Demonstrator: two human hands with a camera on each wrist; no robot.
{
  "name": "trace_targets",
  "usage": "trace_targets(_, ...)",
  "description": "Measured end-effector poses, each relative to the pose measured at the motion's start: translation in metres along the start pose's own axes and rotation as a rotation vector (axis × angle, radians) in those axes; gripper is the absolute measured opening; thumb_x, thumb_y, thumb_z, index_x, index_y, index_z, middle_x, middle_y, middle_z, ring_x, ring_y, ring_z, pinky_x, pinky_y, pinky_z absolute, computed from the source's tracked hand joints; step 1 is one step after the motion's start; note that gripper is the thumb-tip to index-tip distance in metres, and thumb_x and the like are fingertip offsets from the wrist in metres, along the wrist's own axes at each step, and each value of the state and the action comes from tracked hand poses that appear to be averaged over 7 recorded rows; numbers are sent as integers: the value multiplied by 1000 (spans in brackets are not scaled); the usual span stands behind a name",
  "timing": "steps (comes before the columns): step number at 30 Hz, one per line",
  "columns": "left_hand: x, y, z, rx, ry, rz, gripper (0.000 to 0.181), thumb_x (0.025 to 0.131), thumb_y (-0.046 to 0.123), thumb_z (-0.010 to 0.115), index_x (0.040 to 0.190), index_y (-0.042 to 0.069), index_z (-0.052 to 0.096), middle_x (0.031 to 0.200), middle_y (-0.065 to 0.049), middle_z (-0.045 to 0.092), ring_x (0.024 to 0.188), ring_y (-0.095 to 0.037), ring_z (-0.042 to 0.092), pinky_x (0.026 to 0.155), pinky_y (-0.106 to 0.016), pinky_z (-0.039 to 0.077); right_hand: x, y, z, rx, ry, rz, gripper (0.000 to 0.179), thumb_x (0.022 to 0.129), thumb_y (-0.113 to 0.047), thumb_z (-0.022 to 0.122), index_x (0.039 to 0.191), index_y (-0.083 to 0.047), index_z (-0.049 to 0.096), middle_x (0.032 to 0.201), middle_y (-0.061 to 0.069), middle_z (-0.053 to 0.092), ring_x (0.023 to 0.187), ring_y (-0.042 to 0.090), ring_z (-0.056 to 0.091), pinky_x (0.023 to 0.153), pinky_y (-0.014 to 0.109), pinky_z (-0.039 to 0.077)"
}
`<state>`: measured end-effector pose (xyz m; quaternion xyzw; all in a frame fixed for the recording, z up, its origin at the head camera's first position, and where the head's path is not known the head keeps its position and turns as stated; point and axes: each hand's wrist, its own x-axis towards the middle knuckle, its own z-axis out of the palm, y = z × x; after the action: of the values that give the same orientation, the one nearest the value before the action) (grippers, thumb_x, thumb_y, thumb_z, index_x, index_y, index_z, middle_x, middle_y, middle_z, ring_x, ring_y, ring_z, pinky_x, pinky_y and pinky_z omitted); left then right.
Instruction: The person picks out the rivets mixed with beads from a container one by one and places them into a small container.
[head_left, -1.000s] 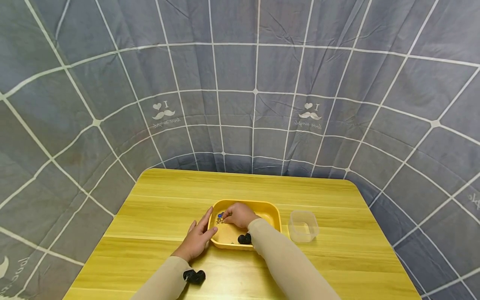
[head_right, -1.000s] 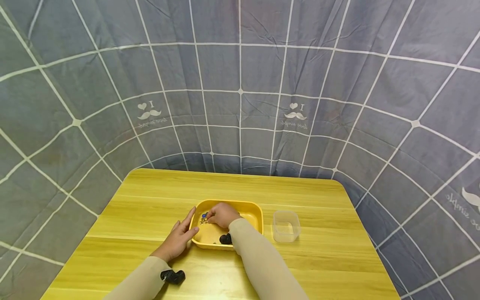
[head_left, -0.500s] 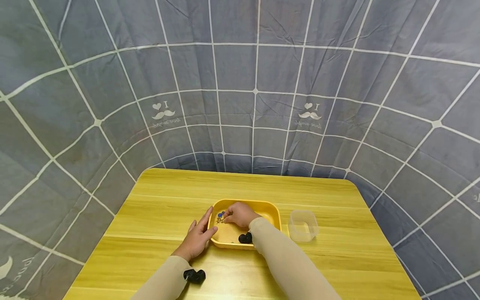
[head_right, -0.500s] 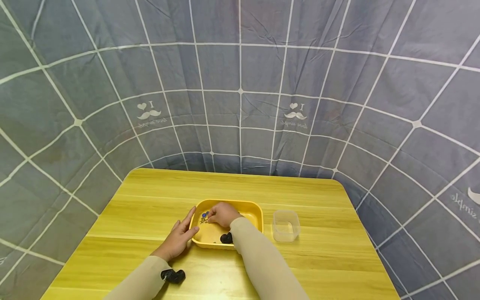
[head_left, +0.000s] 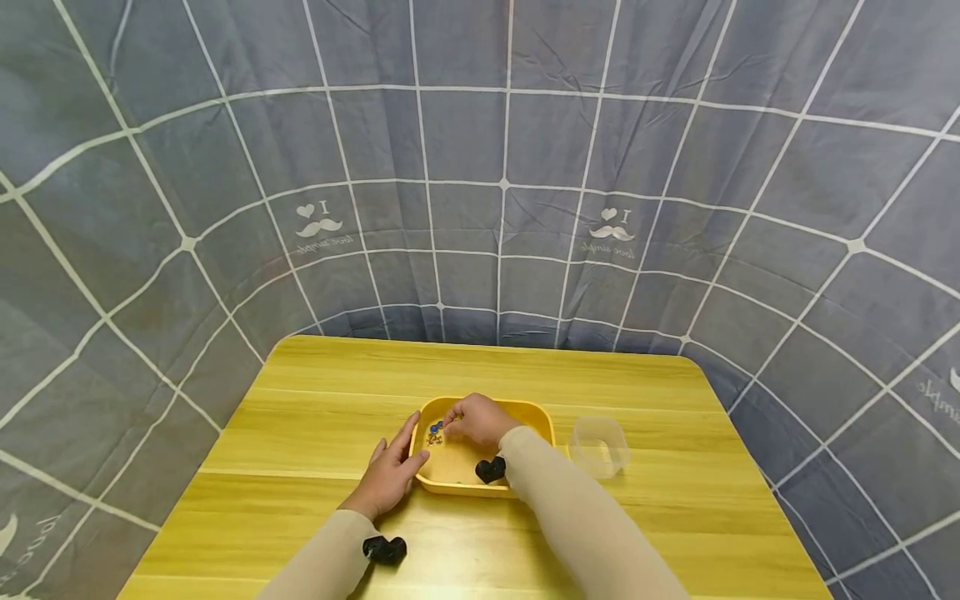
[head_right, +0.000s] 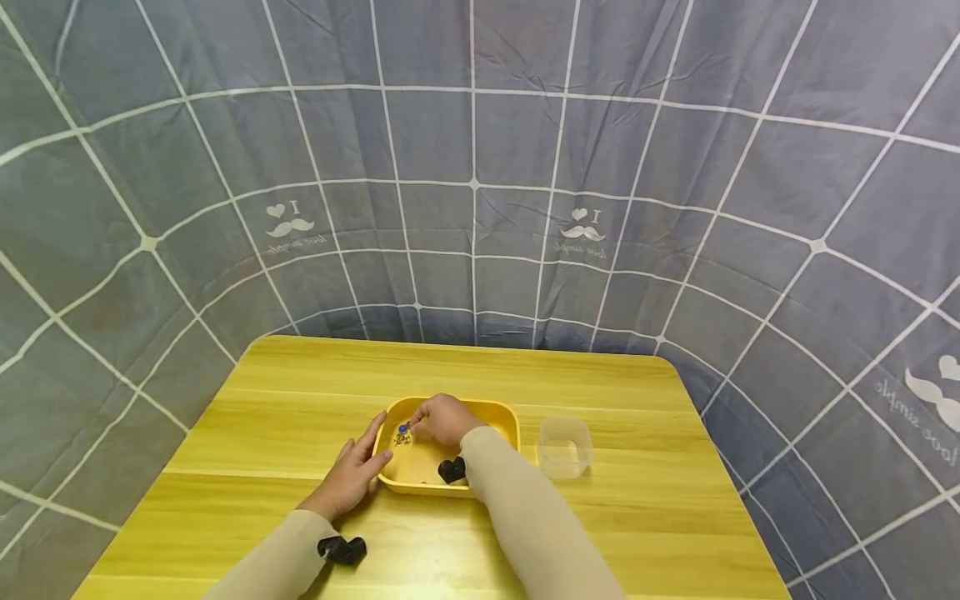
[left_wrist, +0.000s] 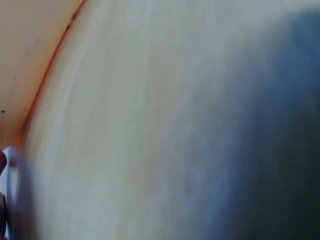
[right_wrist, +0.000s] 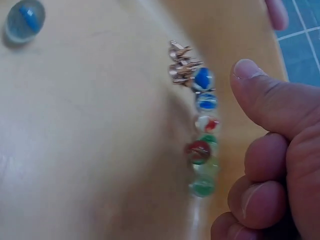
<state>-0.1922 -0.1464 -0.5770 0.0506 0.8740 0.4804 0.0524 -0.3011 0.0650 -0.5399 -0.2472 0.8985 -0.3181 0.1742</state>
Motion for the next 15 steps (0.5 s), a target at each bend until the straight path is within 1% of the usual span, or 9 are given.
trace_targets(4,1,0,1,3,2,0,70,111,37,53,171,33,18,168,-9,40,155,-38,40,132,-61,-8,-4,-2,-10,-15,-1,25,5,96,-26,79,94,-24,83,98,-12,77,81,8,61,74,24,52)
trace_targets(9,2,1,3,4,2,1,70,111,37,53,171,32,17,167,-10,40,155,-39,39,132,-61,-9,-11,-2,-23,-12,-1,44,6,96,-27,79,93,-24,82,93,-10,75,73,10,57,65,24,49)
trace_targets(11,3,1,4,4,4,5,70,111,36,53,171,32,16,167,-11,41,155,-39,38,131,-62,-9,-14,-2,-28,-8,10,41,7,97,-27,78,93,-22,81,91,-8,75,69,11,56,62,24,48)
trace_targets(15,4,0,6,5,8,8,70,111,36,53,171,31,16,167,-11,41,155,-40,39,131,-62,-9,-23,-3,-41,-2,32,27,9,99,-27,76,98,-19,81,97,1,78,64,12,55,59,25,48)
